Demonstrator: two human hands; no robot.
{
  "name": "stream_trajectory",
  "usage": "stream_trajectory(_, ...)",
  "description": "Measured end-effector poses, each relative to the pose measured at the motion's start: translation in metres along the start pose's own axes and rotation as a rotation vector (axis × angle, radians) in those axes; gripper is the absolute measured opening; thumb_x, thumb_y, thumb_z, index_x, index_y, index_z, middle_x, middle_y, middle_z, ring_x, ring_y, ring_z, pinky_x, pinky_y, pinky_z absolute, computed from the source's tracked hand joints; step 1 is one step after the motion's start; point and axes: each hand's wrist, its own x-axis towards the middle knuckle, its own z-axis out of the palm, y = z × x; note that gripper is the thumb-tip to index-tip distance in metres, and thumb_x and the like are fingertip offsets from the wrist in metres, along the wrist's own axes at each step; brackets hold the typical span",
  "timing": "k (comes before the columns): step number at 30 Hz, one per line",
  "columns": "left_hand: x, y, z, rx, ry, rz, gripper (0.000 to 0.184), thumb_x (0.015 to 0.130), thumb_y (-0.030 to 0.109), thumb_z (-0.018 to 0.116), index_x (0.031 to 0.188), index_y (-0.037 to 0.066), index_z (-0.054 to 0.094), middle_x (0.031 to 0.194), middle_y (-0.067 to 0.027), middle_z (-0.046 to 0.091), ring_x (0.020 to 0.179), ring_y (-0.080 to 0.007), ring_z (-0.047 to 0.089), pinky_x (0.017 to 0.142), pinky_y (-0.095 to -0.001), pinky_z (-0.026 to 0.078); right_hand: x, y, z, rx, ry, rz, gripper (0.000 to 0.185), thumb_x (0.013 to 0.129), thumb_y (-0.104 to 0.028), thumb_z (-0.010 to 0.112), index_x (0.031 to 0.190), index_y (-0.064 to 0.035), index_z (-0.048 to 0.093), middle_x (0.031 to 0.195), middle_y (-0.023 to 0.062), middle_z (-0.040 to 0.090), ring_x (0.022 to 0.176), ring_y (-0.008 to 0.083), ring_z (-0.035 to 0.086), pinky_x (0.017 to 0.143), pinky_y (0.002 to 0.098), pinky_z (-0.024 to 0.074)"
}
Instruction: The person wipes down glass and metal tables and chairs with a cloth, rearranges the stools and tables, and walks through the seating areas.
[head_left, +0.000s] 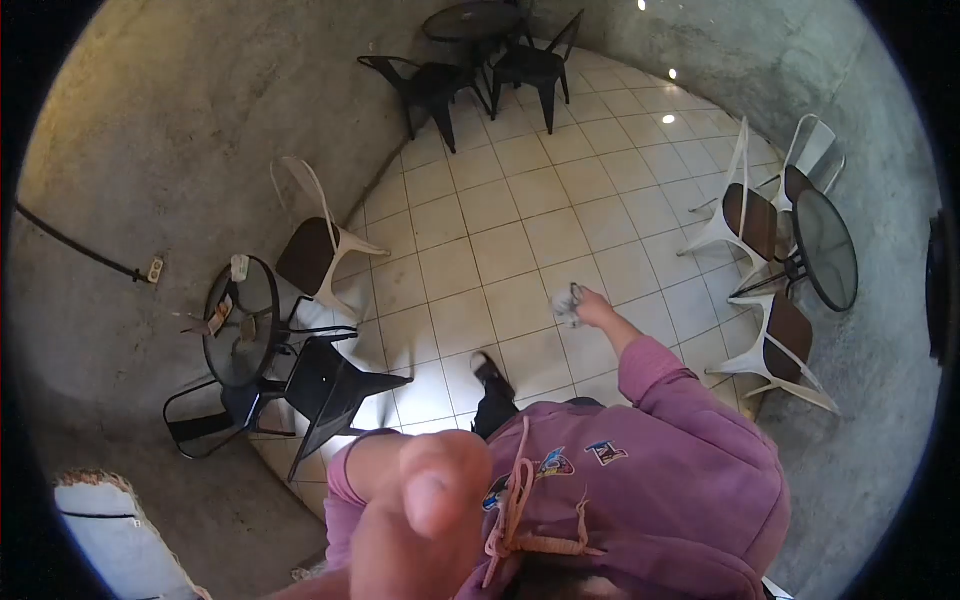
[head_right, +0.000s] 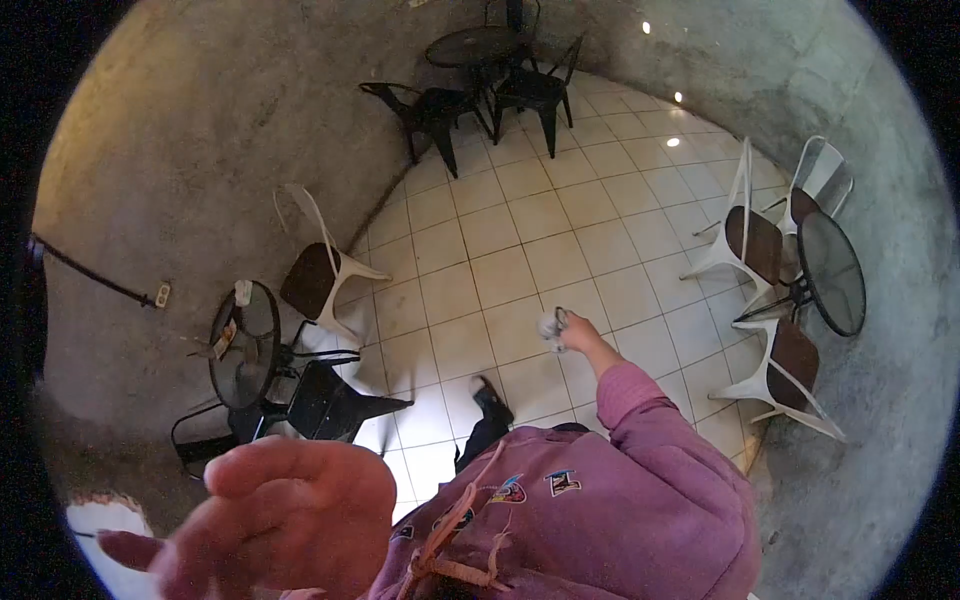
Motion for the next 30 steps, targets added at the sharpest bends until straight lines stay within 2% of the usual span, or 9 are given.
stream_trajectory(6,0.088,-0.115,-0.107,-0.345,-0.206,0.008,0.065,0.084,0.034,0.053,0.138,0.020,0.019,0.137,0.0004,0.034,0.126,-0.0180,0.031,0.106,-0.0388,0.013,0.023,-0.108,-0.011,0.075,-0.111,0.014,0.042,0.074,-0.012,0.051,0.114,-0.0032,0.049,0.104,0.0213,0.059,0.096,0.0354,0.057,0.082,0.0382,0.0459)
stream_trajectory(11,0.165,-0.290,-0.214,-0.231,-0.218,0.054,0.074,0.083,0.048,0.049,0.134,-0.001,0.026,0.125,-0.0151,0.047,0.115,-0.0270,0.045,0.097,-0.0426,0.034,0.109,0.022,0.019,0.014,-0.001,0.022,0.041,0.080,-0.026,0.050,0.114,-0.0029,0.049,0.106,0.0205,0.058,0.102,0.0320,0.055,0.082,0.0358,0.0457)
stream_trajectory(14,0.177,-0.369,-0.255,0.019,-0.147,-0.341,0.062,0.087,0.041,0.044,0.132,0.000,0.031,0.120,-0.0201,0.048,0.110,-0.0291,0.047,0.095,-0.0435,0.034,0.092,0.036,0.004,0.745,0.116,0.294,0.033,0.086,-0.034,0.043,0.098,-0.0059,0.055,0.079,0.0137,0.060,0.066,0.0272,0.057,0.056,0.0364,0.0452)
stream_trajectory(17,0.181,-0.442,-0.280,0.126,-0.316,-0.719,0.041,0.090,0.014,0.043,0.128,0.000,0.037,0.118,-0.0141,0.051,0.108,-0.0237,0.049,0.094,-0.0362,0.037,0.086,0.047,-0.005,1.134,0.120,0.305,0.011,0.082,-0.010,0.049,0.092,-0.0110,0.054,0.070,0.0035,0.054,0.061,0.0182,0.054,0.042,0.0276,0.0391)
stream_trajectory(21,0.183,-0.542,-0.308,0.217,-0.617,-1.008,0.047,0.089,0.023,0.049,0.130,0.004,0.036,0.118,-0.0139,0.053,0.110,-0.0232,0.050,0.095,-0.0336,0.037,0.139,0.071,0.001,1.156,0.043,0.458,0.009,0.081,-0.015,0.052,0.089,-0.0114,0.052,0.074,0.0076,0.056,0.063,0.0220,0.056,0.048,0.0366,0.0418)
stream_trajectory(23,0.200,-0.585,-0.314,0.560,-1.124,-0.996,0.056,0.089,0.033,0.050,0.133,0.004,0.032,0.125,-0.0167,0.048,0.116,-0.0280,0.047,0.096,-0.0352,0.036,0.193,0.078,-0.004,1.162,0.012,0.461,0.009,0.080,-0.018,0.054,0.087,-0.0117,0.052,0.076,0.0097,0.057,0.064,0.0238,0.056,0.051,0.0412,0.0432)
stream_trajectory(26,0.225,-0.655,-0.311,0.747,-1.127,-1.061,0.057,0.089,0.034,0.048,0.135,0.005,0.030,0.127,-0.0190,0.046,0.117,-0.0300,0.046,0.097,-0.0345,0.036,0.300,0.083,-0.035,1.430,-0.052,0.252,0.012,0.080,-0.022,0.056,0.085,-0.0121,0.051,0.079,0.0127,0.058,0.065,0.0267,0.057,0.055,0.0480,0.0452)
stream_trajectory(27,0.236,-0.676,-0.311,0.807,-1.056,-0.992,0.055,0.090,0.033,0.048,0.134,0.005,0.031,0.125,-0.0187,0.048,0.115,-0.0293,0.048,0.095,-0.0345,0.037,0.350,0.082,-0.034,1.045,0.095,0.048,0.017,0.080,-0.024,0.057,0.089,-0.0105,0.052,0.081,0.0131,0.059,0.068,0.0266,0.058,0.058,0.0465,0.0462)
stream_trajectory(30,0.268,-0.727,-0.315,0.607,-0.796,-1.044,0.050,0.090,0.028,0.048,0.133,0.006,0.034,0.119,-0.0182,0.052,0.109,-0.0273,0.052,0.091,-0.0344,0.040,0.464,-0.038,-0.158,0.553,-0.028,0.274,0.046,0.086,-0.028,0.051,0.126,-0.0086,0.041,0.105,0.0169,0.061,0.088,0.0254,0.062,0.062,0.0379,0.0511)
